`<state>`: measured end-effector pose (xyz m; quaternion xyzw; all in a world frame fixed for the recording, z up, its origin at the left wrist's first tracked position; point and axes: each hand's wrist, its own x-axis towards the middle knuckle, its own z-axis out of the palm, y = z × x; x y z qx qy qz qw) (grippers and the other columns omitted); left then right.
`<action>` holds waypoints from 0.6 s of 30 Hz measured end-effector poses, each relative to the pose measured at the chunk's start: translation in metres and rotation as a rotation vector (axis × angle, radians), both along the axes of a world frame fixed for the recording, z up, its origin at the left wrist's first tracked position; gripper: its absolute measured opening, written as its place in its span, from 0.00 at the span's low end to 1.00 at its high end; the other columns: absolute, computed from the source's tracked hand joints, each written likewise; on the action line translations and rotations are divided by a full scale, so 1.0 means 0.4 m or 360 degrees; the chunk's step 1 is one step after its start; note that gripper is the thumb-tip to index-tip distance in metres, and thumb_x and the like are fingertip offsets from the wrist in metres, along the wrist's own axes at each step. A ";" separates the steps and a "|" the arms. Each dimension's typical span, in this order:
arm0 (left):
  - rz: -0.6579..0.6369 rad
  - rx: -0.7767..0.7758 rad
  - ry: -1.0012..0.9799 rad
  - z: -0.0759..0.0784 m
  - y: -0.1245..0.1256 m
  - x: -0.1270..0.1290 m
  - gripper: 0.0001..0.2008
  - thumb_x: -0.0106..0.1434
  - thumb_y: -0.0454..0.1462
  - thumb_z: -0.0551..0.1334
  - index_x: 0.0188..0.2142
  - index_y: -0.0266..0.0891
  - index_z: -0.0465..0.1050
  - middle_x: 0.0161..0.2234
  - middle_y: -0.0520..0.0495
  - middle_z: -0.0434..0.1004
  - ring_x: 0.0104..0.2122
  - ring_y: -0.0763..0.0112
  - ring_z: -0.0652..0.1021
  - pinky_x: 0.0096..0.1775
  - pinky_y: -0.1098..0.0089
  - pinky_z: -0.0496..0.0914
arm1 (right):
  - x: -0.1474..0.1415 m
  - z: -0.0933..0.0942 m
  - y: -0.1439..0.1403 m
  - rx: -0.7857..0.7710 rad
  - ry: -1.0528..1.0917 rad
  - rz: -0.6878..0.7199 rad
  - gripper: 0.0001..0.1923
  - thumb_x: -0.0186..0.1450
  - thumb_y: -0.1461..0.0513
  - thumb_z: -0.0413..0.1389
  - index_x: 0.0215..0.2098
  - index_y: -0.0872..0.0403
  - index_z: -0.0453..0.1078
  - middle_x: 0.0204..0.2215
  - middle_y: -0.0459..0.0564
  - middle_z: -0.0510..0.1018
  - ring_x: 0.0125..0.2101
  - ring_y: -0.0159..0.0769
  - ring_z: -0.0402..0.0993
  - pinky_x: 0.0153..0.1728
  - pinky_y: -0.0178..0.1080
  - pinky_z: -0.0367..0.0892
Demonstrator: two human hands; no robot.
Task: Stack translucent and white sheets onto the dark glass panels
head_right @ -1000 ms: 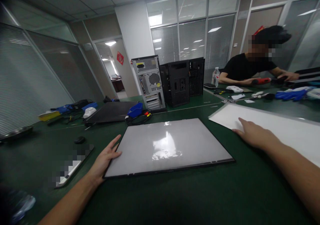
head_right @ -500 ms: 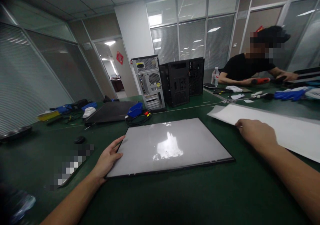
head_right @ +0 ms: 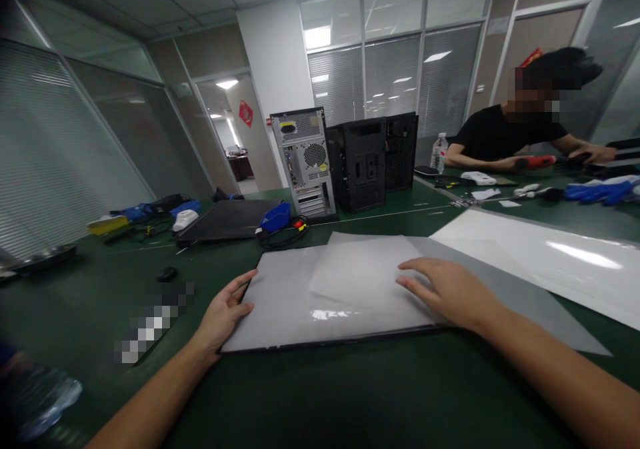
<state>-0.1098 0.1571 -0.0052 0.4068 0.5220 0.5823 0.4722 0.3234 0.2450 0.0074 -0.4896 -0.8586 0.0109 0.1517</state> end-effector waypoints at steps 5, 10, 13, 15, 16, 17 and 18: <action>0.0015 -0.0010 0.0093 -0.010 0.002 -0.009 0.36 0.48 0.27 0.65 0.58 0.43 0.66 0.64 0.42 0.60 0.52 0.59 0.75 0.38 0.71 0.72 | 0.035 -0.053 0.037 0.0111 -0.0247 -0.0368 0.36 0.65 0.38 0.41 0.53 0.52 0.72 0.53 0.58 0.72 0.45 0.53 0.72 0.44 0.57 0.68; 0.0069 -0.0040 0.0066 -0.001 0.002 -0.001 0.35 0.48 0.27 0.65 0.57 0.42 0.67 0.64 0.41 0.62 0.52 0.58 0.75 0.41 0.69 0.72 | 0.022 -0.063 0.037 0.0023 -0.0067 -0.0153 0.34 0.66 0.40 0.42 0.57 0.51 0.69 0.56 0.53 0.70 0.54 0.49 0.67 0.55 0.54 0.62; 0.0098 -0.0091 0.0055 0.006 0.001 0.006 0.34 0.50 0.27 0.64 0.58 0.43 0.67 0.64 0.43 0.62 0.50 0.61 0.76 0.41 0.69 0.72 | 0.012 -0.047 0.031 -0.0025 0.0081 -0.0080 0.33 0.67 0.42 0.41 0.60 0.50 0.66 0.59 0.50 0.67 0.57 0.44 0.64 0.60 0.50 0.58; 0.0118 -0.0117 0.0050 0.009 0.001 0.008 0.33 0.51 0.26 0.63 0.58 0.43 0.67 0.64 0.44 0.62 0.51 0.62 0.76 0.41 0.70 0.72 | 0.015 -0.041 0.031 -0.0012 0.0053 -0.0071 0.31 0.67 0.42 0.41 0.58 0.49 0.68 0.58 0.50 0.68 0.57 0.45 0.64 0.59 0.51 0.59; 0.0125 -0.0128 0.0049 0.010 0.002 0.008 0.33 0.51 0.26 0.63 0.57 0.43 0.67 0.64 0.44 0.62 0.51 0.62 0.75 0.41 0.71 0.72 | 0.019 -0.040 0.032 -0.0001 0.0009 -0.0067 0.31 0.67 0.42 0.41 0.56 0.48 0.70 0.58 0.50 0.68 0.56 0.46 0.64 0.58 0.53 0.59; 0.0129 -0.0138 0.0048 0.011 0.002 0.008 0.32 0.51 0.25 0.62 0.57 0.43 0.67 0.64 0.45 0.62 0.52 0.62 0.75 0.41 0.72 0.72 | 0.023 -0.041 0.034 0.0006 -0.0041 -0.0063 0.31 0.67 0.42 0.41 0.55 0.47 0.71 0.58 0.50 0.68 0.56 0.47 0.65 0.58 0.53 0.60; 0.0130 -0.0146 0.0047 0.011 0.002 0.008 0.32 0.51 0.25 0.61 0.57 0.43 0.68 0.64 0.46 0.62 0.53 0.63 0.74 0.41 0.72 0.72 | 0.026 -0.042 0.035 0.0010 -0.0089 -0.0063 0.31 0.67 0.41 0.42 0.55 0.46 0.71 0.58 0.50 0.68 0.56 0.47 0.65 0.57 0.54 0.61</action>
